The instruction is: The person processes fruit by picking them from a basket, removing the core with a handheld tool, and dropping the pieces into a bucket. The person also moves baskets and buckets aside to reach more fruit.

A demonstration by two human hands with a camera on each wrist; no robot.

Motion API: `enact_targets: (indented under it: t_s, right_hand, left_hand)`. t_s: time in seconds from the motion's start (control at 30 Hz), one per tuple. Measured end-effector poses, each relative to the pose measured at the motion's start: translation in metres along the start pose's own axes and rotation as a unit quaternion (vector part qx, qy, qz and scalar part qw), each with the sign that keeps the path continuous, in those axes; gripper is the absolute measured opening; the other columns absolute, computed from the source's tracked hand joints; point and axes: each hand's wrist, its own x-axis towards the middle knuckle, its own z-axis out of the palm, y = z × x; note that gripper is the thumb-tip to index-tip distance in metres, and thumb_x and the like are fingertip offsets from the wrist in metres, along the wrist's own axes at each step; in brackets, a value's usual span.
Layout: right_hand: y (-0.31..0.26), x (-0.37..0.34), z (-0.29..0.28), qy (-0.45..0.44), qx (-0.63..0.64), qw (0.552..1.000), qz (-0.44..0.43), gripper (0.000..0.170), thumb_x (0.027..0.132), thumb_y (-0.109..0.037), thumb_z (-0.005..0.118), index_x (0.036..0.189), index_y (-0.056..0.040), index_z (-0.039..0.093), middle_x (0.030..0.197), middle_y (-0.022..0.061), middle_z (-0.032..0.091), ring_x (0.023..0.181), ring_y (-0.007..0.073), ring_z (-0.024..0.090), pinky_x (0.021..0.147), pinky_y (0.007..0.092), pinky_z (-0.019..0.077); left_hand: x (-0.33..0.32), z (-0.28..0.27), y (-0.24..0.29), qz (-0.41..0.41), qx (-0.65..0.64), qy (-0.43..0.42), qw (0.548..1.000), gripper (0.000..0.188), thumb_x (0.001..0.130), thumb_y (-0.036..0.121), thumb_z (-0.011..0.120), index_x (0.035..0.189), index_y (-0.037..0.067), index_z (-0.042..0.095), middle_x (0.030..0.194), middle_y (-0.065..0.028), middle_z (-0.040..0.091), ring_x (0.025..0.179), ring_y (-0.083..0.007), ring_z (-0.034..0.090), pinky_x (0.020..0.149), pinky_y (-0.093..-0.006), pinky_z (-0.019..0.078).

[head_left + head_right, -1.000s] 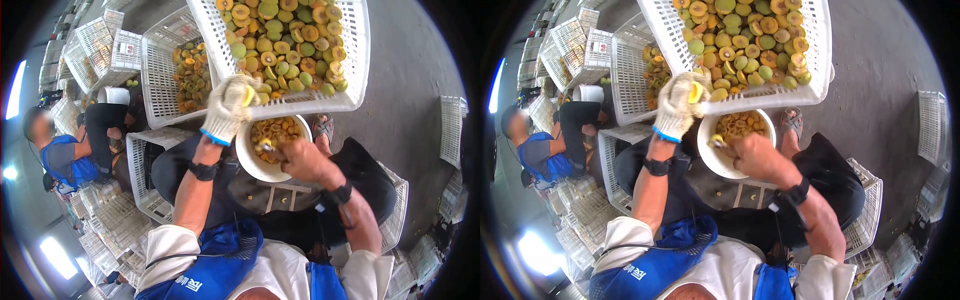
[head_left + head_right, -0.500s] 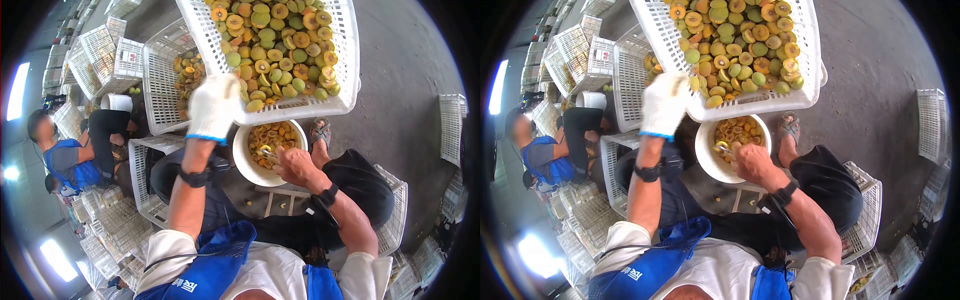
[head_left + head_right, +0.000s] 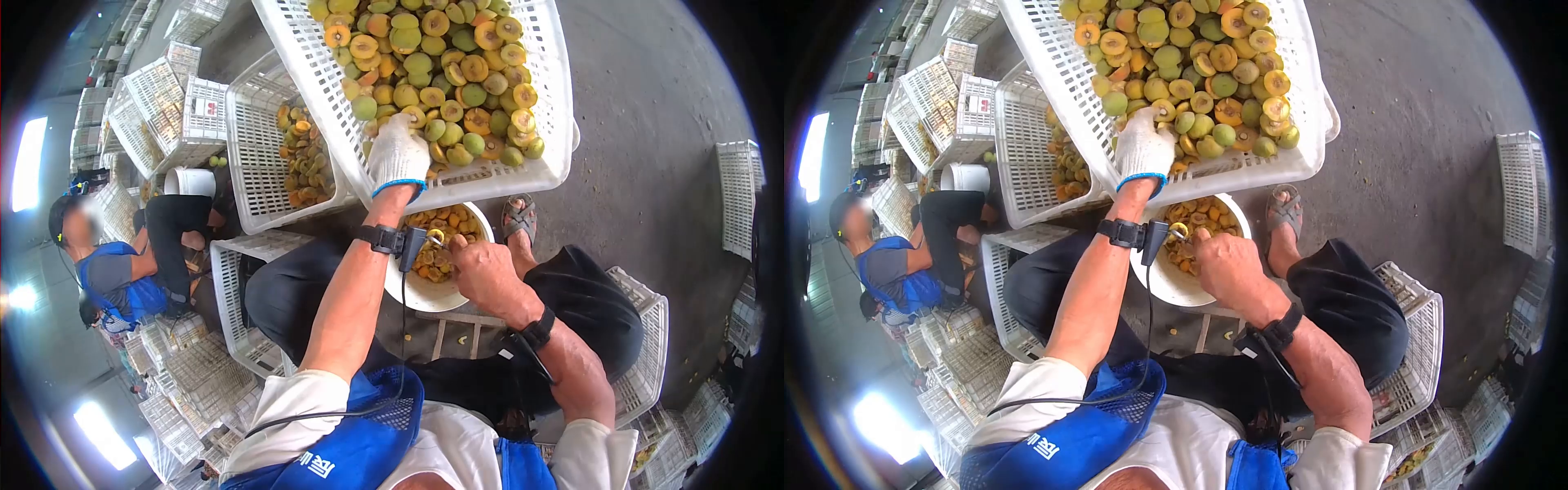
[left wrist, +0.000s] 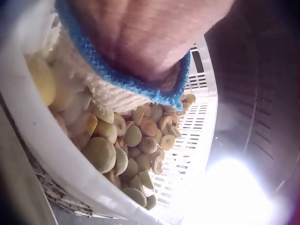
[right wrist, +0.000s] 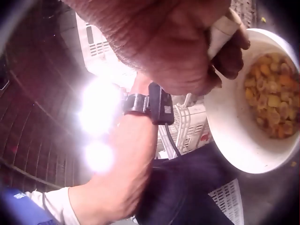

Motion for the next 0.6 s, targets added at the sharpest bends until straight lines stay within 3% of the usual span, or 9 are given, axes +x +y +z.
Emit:
enact_targets:
  t_s: [0.03,0.1,0.17,0.23,0.3,0.37,0.43,0.6]
  right_hand:
    - [0.003,-0.001,-0.001,0.017,-0.005,1.0,-0.019,0.017,0.083,-0.009,0.063,0.096,0.0021,0.063,0.07,0.0194,0.068,0.071,0.0398,0.07,0.062,0.0498,0.0545]
    - [0.002,-0.002,-0.006,-0.001,0.002,1.0,-0.008,0.021,0.082,-0.012,0.067,0.099,0.001,0.062,0.073,0.019,0.067,0.073,0.0401,0.07,0.065,0.0502,0.0545]
    - [0.002,-0.005,-0.003,-0.019,0.008,1.0,0.002,0.026,0.081,-0.014,0.07,0.102,-0.0001,0.062,0.075,0.0185,0.067,0.076,0.0404,0.07,0.069,0.0506,0.0544]
    - [0.008,-0.008,0.005,-0.019,0.008,0.999,-0.047,0.026,0.083,-0.015,0.071,0.102,-0.0009,0.062,0.076,0.0189,0.067,0.077,0.041,0.069,0.07,0.0516,0.0542]
    - [0.005,-0.011,-0.001,-0.029,-0.001,0.999,-0.044,0.026,0.083,-0.016,0.071,0.101,-0.001,0.061,0.077,0.0197,0.067,0.078,0.0411,0.07,0.07,0.0519,0.0541]
    - [0.002,-0.011,-0.001,-0.039,-0.006,0.998,-0.046,0.026,0.083,-0.016,0.072,0.101,-0.0011,0.06,0.077,0.0204,0.067,0.08,0.0412,0.07,0.07,0.0523,0.054]
    - [0.004,-0.01,0.002,-0.02,0.054,0.998,0.029,0.027,0.084,-0.017,0.072,0.101,-0.001,0.058,0.077,0.0213,0.067,0.079,0.0417,0.07,0.07,0.053,0.0541]
    - [0.008,-0.01,0.001,-0.01,0.027,1.0,0.01,0.024,0.084,-0.012,0.067,0.102,0.0012,0.058,0.074,0.0201,0.067,0.075,0.0412,0.07,0.065,0.0514,0.0539]
  left_hand:
    - [0.0,-0.003,0.0,0.001,0.0,0.001,1.0,0.034,0.089,0.024,0.067,0.119,0.007,0.07,0.11,-0.0265,0.072,0.106,-0.0431,0.069,0.091,-0.0511,0.0553]
    - [-0.002,-0.019,0.004,-0.03,-0.014,-0.088,0.996,0.036,0.088,0.024,0.066,0.12,0.008,0.072,0.114,-0.0251,0.072,0.107,-0.0421,0.069,0.093,-0.0507,0.0549]
    - [-0.005,-0.015,-0.005,0.009,0.012,-0.071,0.997,0.037,0.089,0.025,0.066,0.121,0.007,0.071,0.114,-0.0254,0.072,0.107,-0.0428,0.069,0.093,-0.0511,0.0546]
    - [-0.001,-0.006,-0.006,0.056,0.03,-0.055,0.996,0.039,0.089,0.026,0.065,0.122,0.006,0.071,0.114,-0.0258,0.072,0.106,-0.0436,0.069,0.093,-0.0516,0.0543]
    - [0.0,-0.008,-0.003,0.015,0.022,-0.063,0.998,0.039,0.089,0.027,0.065,0.121,0.005,0.07,0.113,-0.0273,0.072,0.108,-0.0441,0.069,0.095,-0.052,0.0536]
    - [-0.001,-0.009,-0.003,0.025,0.047,-0.077,0.996,0.039,0.088,0.027,0.066,0.119,0.004,0.071,0.114,-0.0282,0.071,0.108,-0.044,0.068,0.095,-0.0515,0.0535]
    - [-0.002,-0.009,-0.005,0.035,0.072,-0.093,0.992,0.038,0.088,0.027,0.067,0.117,0.003,0.071,0.115,-0.029,0.07,0.109,-0.0439,0.068,0.095,-0.0509,0.0535]
    - [-0.018,-0.015,-0.004,0.019,0.01,-0.065,0.998,0.038,0.086,0.034,0.074,0.111,0.005,0.072,0.109,-0.0265,0.07,0.103,-0.0433,0.069,0.09,-0.0505,0.0542]
